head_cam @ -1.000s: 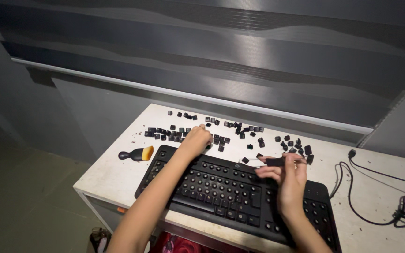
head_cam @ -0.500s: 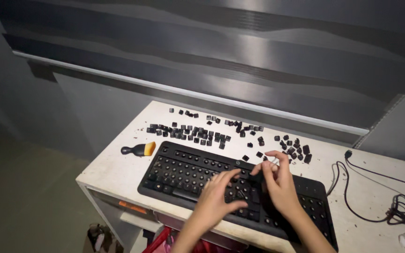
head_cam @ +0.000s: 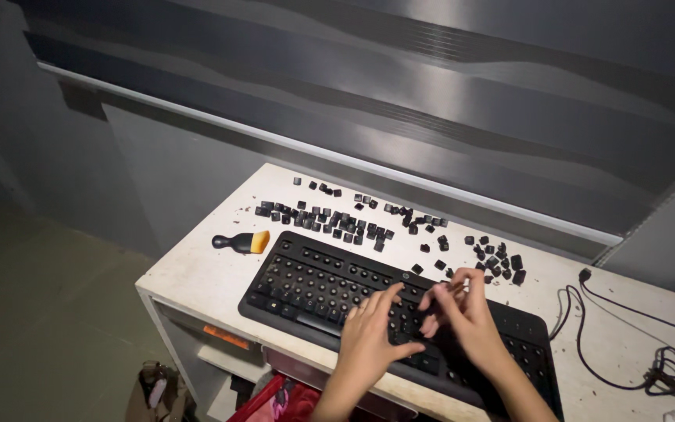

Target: The person reattaches black keyboard keycaps to a keyboard base on a white table. They pick up keycaps from the table and press them into place one by one. A small brush is visible on the table but not used during the clip.

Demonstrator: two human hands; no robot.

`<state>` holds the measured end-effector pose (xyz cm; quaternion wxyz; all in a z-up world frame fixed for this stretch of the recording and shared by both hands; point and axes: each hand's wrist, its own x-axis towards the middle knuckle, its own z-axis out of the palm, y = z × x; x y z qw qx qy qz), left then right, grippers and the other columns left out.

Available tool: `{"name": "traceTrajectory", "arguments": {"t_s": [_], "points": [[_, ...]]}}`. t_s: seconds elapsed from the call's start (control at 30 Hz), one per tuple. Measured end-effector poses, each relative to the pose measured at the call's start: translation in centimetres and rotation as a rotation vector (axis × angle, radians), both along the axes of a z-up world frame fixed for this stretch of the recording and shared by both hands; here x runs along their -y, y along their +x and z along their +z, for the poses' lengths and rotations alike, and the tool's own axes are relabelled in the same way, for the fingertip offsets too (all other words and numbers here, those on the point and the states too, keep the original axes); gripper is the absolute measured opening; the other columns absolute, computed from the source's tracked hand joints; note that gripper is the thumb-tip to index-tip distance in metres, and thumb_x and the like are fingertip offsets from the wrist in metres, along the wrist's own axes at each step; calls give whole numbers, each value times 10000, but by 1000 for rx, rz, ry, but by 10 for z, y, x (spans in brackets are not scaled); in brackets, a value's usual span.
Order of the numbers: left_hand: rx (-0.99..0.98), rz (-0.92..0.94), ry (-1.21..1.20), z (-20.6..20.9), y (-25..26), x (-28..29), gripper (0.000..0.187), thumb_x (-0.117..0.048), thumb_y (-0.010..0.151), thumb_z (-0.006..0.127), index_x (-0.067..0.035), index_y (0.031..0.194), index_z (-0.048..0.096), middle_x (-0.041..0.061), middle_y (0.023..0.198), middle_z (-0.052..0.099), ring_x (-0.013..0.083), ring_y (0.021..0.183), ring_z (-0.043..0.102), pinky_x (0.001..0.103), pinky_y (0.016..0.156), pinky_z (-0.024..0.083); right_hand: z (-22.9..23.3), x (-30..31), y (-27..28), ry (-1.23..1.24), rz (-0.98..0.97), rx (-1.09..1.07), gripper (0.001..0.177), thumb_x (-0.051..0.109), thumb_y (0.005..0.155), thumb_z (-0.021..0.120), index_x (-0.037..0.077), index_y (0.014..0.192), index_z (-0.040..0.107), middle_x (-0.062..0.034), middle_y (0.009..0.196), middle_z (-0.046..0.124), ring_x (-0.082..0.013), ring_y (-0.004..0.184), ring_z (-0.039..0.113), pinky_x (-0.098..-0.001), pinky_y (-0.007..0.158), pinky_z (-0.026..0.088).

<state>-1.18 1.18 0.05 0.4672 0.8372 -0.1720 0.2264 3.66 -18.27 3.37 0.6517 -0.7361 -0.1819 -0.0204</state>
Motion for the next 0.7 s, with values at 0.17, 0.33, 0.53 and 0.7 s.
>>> {"name": "traceTrajectory", "arguments": {"t_s": [0.17,0.33,0.53,0.7], "points": [[-3,147,132,-6,5,23,377,-277,756,848,-66,1033,703,92,1011,659,300,1019,599,434,861,419,-4,-7,-1,-192,-34,15,172,156,984,581,42,1093,514,-151,789,716,-193,608,712,-301,542,584],[132,299,156,-15,10,40,168,-160,798,739,-22,888,707,126,985,676,315,957,599,448,824,417,-6,-37,2,-477,-272,360,207,184,913,695,43,1026,595,-103,621,691,-220,508,688,-326,480,510],[158,273,56,-18,14,40,122,-125,851,629,-28,894,689,124,910,685,342,880,598,463,774,402,-1,-68,2,-549,-311,812,167,174,926,709,51,992,619,-122,616,660,-295,494,667,-368,427,489],[160,335,71,-23,19,45,131,-149,835,627,-26,858,664,126,808,668,354,839,591,478,749,396,4,-79,2,-688,-323,835,195,182,912,731,22,973,638,-115,492,589,-276,406,608,-400,386,444]]}}
